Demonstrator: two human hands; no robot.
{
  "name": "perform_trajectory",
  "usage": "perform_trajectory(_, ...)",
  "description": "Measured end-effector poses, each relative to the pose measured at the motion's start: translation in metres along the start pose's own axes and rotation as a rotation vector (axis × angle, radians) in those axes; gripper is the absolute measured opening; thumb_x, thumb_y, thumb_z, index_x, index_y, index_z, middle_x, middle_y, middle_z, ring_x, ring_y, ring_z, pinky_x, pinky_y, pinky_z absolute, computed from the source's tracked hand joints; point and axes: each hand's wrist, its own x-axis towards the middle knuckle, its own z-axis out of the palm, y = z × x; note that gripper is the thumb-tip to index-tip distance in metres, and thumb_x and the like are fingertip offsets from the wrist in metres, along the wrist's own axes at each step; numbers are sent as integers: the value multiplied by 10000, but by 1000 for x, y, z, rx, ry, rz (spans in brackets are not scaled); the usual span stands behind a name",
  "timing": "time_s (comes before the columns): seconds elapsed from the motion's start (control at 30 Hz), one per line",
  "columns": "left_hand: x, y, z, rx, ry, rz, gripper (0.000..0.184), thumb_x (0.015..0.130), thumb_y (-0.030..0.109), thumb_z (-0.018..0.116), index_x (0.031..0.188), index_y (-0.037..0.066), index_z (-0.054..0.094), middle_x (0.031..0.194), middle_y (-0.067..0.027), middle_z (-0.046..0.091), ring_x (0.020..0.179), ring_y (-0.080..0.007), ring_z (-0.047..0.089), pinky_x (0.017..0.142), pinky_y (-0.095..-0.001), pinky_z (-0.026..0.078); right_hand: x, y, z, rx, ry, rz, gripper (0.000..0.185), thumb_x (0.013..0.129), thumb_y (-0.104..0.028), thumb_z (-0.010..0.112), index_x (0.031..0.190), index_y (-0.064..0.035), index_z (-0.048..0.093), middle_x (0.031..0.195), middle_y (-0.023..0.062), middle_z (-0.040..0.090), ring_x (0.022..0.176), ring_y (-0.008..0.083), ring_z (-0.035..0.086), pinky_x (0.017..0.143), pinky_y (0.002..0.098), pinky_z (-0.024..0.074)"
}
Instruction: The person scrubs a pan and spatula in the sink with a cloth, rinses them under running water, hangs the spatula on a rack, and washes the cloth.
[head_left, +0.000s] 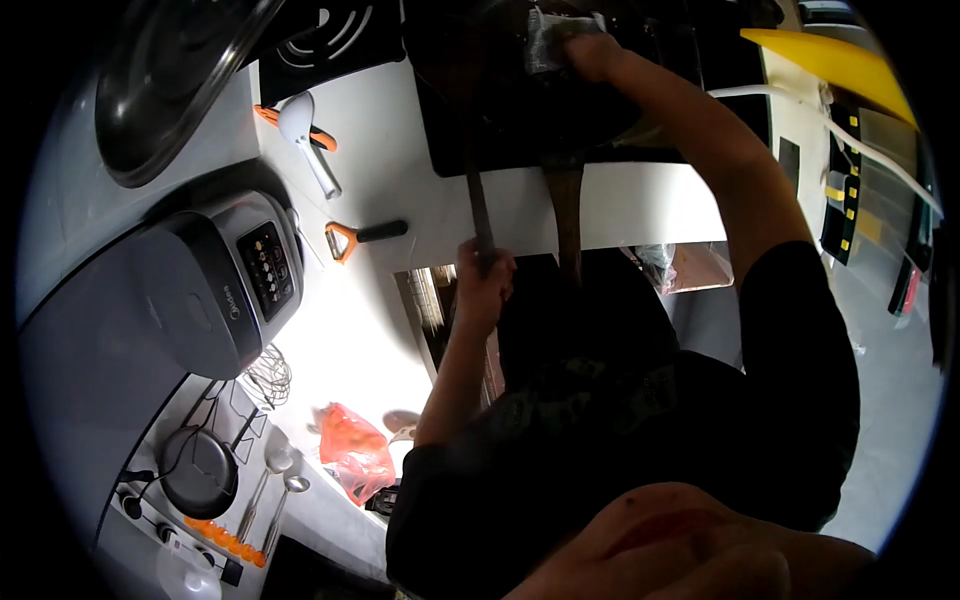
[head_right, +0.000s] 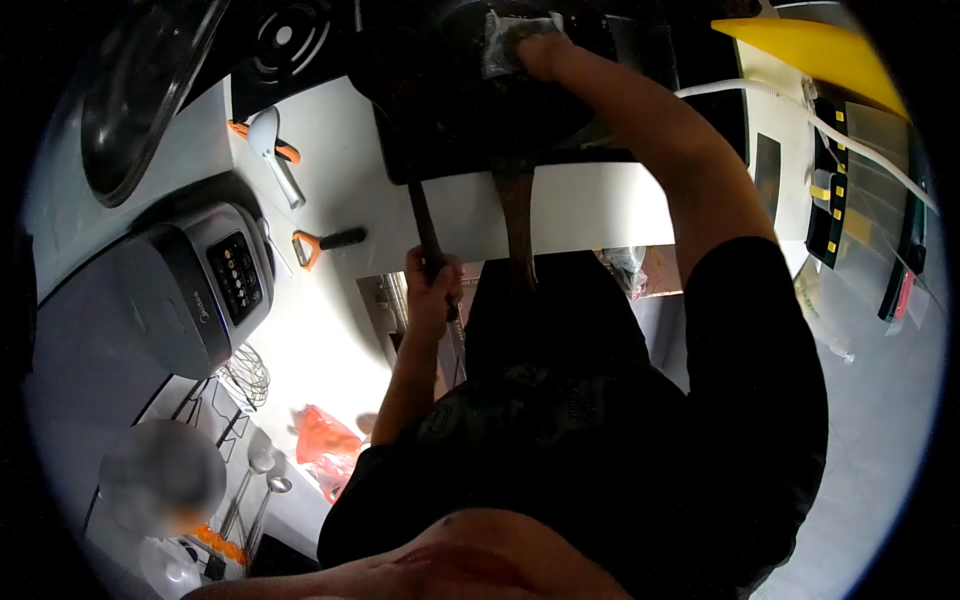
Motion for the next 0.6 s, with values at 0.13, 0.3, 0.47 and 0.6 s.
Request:
perform_trajectory(0.13,2,-25,15,75,55,-97,212,820,70,567,980,42,430,705,-26,516,572,-80,456,497,-222,390,-19,29,-26,-74,-77,153,159,777,-115,579,920,-91,643,962,114,616,869,265,612,726,355,510)
perform_trajectory(0.3,-5,-30,40,463,162,-40,390,670,197,760,886,37,478,688,-22,510,634,-114,496,592,-242,413,-55,24,-29,-21,-410,-210,187,790,-157,556,942,-93,644,911,137,620,840,261,607,710,372,490)
perform_trajectory(0.47,-9,-48,49,413,187,81,453,616,232,795,860,23,476,680,-43,538,604,-126,503,576,-248,421,-131,-14,-80,267,-364,-224,218,808,-205,541,1000,-193,643,916,70,631,869,252,599,750,365,478)
perform_trajectory(0.6,-5,-48,59,359,167,65,463,608,242,798,842,25,463,671,-54,539,570,-135,501,548,-259,425,-100,60,-30,-247,-299,-313,167,792,-266,564,925,-236,660,887,16,630,836,203,604,753,350,476)
